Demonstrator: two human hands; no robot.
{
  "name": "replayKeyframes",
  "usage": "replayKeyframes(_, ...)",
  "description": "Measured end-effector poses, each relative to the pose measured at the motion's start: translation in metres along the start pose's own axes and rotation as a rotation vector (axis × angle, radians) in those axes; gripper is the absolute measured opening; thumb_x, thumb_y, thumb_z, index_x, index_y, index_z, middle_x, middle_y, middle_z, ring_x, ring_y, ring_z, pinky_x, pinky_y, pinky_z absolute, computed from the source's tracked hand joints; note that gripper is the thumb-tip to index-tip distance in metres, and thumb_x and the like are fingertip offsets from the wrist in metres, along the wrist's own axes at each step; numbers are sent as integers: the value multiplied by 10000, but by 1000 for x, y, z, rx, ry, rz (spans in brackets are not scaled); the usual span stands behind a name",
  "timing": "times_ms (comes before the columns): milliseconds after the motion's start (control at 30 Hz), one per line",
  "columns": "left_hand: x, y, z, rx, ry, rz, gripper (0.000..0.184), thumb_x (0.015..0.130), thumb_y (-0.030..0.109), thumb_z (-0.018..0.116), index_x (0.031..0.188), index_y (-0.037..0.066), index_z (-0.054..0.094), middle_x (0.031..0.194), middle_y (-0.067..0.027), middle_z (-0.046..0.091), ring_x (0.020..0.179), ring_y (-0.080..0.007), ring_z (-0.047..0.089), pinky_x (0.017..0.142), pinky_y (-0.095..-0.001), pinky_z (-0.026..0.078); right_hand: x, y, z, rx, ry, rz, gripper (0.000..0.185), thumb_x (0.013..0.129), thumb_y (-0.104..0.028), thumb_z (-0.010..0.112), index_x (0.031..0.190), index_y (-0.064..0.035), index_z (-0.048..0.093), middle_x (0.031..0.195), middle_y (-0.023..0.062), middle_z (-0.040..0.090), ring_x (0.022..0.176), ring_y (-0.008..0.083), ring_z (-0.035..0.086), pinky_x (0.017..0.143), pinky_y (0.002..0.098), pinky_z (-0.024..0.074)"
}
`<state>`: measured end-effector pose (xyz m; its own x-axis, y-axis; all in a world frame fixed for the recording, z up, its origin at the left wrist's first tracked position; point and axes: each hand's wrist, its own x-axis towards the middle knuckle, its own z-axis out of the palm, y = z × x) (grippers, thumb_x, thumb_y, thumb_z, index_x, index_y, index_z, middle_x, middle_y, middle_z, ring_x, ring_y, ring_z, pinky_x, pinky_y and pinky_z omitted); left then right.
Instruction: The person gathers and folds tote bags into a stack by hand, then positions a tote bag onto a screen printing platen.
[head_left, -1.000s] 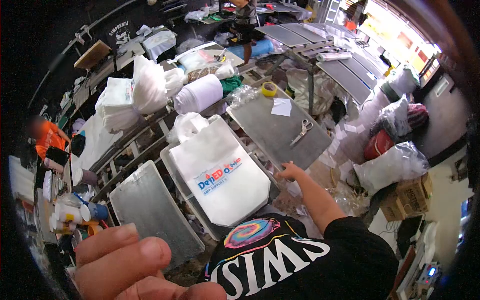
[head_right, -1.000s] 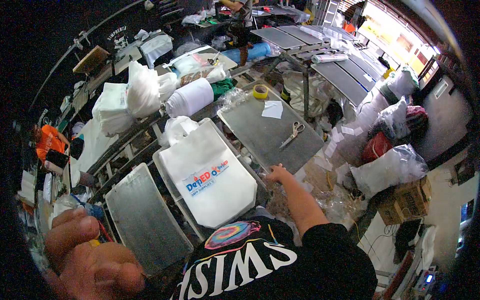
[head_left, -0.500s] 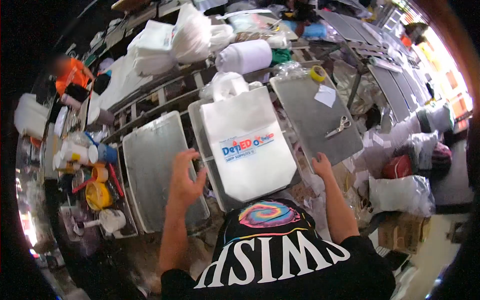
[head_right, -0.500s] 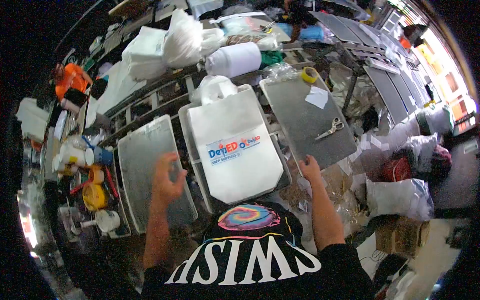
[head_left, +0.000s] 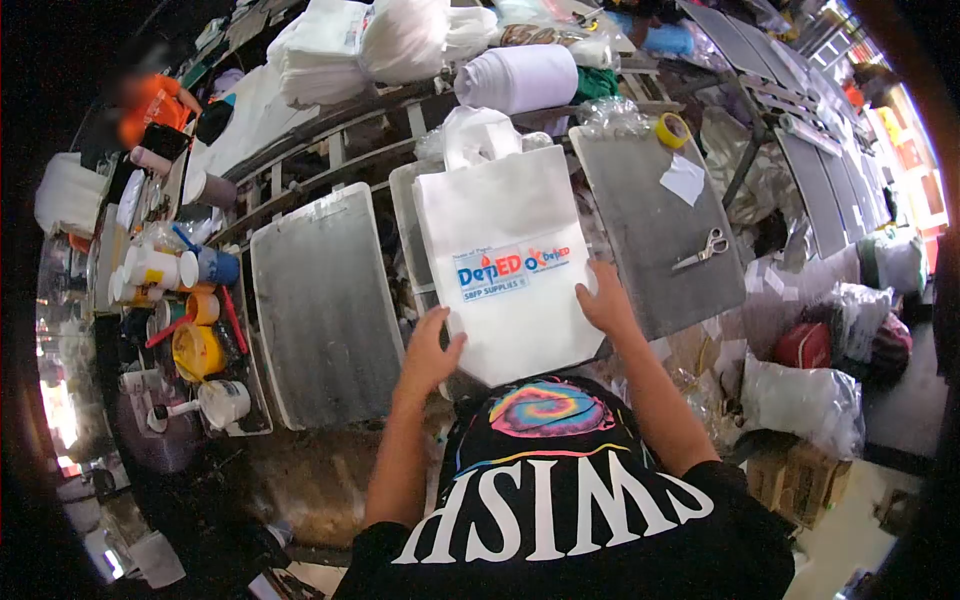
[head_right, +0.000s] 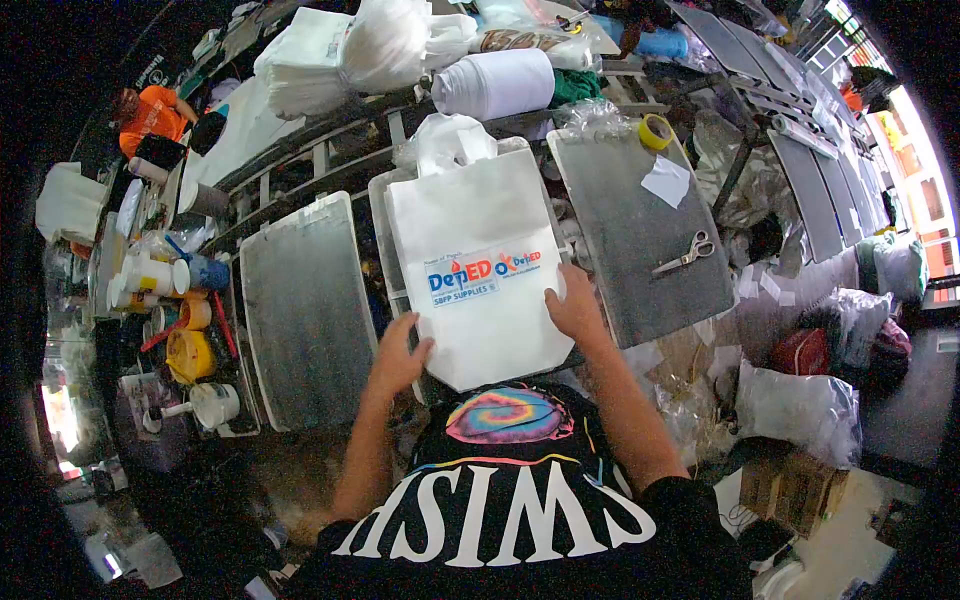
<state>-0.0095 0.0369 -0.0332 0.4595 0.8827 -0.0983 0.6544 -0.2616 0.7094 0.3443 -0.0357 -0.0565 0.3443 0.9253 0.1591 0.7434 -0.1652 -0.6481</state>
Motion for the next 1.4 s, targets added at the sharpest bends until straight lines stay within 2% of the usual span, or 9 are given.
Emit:
replayKeyframes(267,39,-18,-41,-18,102,-161,405,870,201,659,1237,42,589,1203,-191,620,985,-321,648,842,-395,524,42,26,0,175,-71,332,381,823,-115,604,1178,19,562,1152,223,573,1058,362,586,929,413,466)
replayKeyframes(433,59,-38,-24,3,52,-339,463,870,196,648,1307,73,561,1268,-194,599,1105,-333,617,899,-393,515,69,62,2,-28,-2,148,322,850,-139,561,1129,16,601,1074,237,638,983,382,622,875,407,490)
replayKeyframes(600,73,-88,14,253,182,-188,488,885,153,603,1362,81,530,1349,-191,550,1164,-358,584,1001,-414,458,87,96,22,-8,-187,263,344,842,-179,606,1147,-20,623,1006,234,667,950,391,640,850,431,503)
replayKeyframes(667,81,-80,13,85,93,-374,478,891,118,575,1365,85,523,1328,-199,562,1200,-374,557,1031,-427,431,93,105,26,-14,-302,351,347,839,-192,622,1148,-35,634,983,232,674,945,391,646,842,439,507)
replayKeyframes(933,88,-87,16,-1,148,-482,414,859,108,643,1266,111,570,1081,-170,672,950,-309,669,843,-408,523,112,104,26,32,-439,445,414,805,-187,632,1184,-24,638,1049,238,677,997,354,658,858,422,515)
replayKeyframes(1100,84,-102,18,-41,139,-481,159,883,135,627,1012,43,631,949,-174,686,943,-354,661,808,-430,513,122,98,22,-45,-436,420,394,792,-242,576,1094,-5,663,1035,262,663,1007,422,630,860,459,500)
replayKeyframes(1200,85,-107,18,-30,107,-511,196,923,185,573,1057,56,635,1035,-191,677,981,-372,648,842,-439,504,136,82,20,-51,-528,457,404,826,-323,577,1004,30,663,982,279,660,982,447,625,840,479,499)
replayKeyframes(1267,86,-93,12,-11,87,-560,199,916,165,571,1079,62,619,1039,-199,672,993,-371,641,853,-439,497,128,143,52,-144,-462,236,332,802,-253,619,998,8,680,966,253,678,948,424,646,838,490,502)
replayKeyframes(1400,86,-98,7,-94,83,-528,159,897,161,604,1015,53,600,1025,-212,664,990,-390,630,853,-458,488,132,154,60,-258,-498,223,324,800,-232,637,1043,-28,700,1027,239,683,1017,368,658,924,442,502)
